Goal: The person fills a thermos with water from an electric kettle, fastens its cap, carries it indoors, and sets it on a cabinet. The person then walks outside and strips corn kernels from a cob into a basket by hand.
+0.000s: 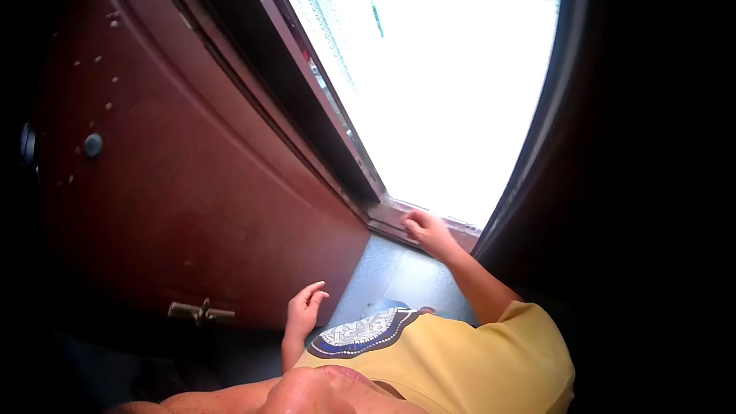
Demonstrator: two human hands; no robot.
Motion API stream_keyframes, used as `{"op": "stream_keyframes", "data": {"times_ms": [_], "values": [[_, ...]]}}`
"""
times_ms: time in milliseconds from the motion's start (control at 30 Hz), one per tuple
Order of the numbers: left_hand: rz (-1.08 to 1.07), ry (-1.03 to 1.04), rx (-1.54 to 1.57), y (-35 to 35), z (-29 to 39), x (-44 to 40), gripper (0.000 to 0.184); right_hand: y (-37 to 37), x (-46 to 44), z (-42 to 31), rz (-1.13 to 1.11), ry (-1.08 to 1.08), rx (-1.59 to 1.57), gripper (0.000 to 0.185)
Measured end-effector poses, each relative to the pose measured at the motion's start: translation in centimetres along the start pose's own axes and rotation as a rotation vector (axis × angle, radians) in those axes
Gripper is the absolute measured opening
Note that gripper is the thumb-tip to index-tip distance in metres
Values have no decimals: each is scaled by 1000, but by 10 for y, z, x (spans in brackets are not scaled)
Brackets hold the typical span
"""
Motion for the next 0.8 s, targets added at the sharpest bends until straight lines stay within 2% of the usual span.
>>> {"op": "stream_keyframes", "data": {"times_ms": [100, 167, 233, 300, 400, 467, 533, 567, 600, 667, 700, 800], "values": [[-68, -85, 134, 42, -18, -24, 29, -8, -33, -1, -22, -167, -44, 16], [-119, -84, 159, 48, -16, -62, 29, -12, -58, -30, 115, -332, 67, 18], [-164, -65, 220, 57, -12, -119, 29, -29, -104, -33, 181, -377, -38, 21], [-202, -1, 326, 66, 3, -193, 31, -51, -141, -48, 281, -353, 49, 32], [-314, 187, 360, 89, 68, -292, 37, -75, -201, -52, 350, -319, 104, 46], [-488, 279, 306, 125, 99, -350, 48, -89, -238, -37, 285, -257, 45, 61], [-685, 439, 246, 173, 155, -389, 53, -123, -265, -21, 321, -246, 104, 67], [-764, 541, 238, 153, 200, -339, 56, -103, -208, -53, 369, -328, 97, 69], [-845, 564, 277, 163, 216, -332, 59, -113, -189, -58, 444, -399, 107, 75], [-795, 530, 357, 176, 238, -337, 64, -148, -151, -69, 586, -393, 74, 78], [-753, 524, 403, 181, 244, -340, 66, -169, -132, -75, 650, -436, 67, 81], [-428, 651, 170, 150, 227, -367, 69, -229, -63, -102, 795, -481, 108, 77]]}}
Point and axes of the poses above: each hand's wrist, its own x-axis away from the middle knuckle, its own y-axis out of the palm, z = x × y, the point moved 5 cm from there along -x, towards the middle knuckle, and after that the axes turned 3 degrees about -x, right-handed, at the moved point
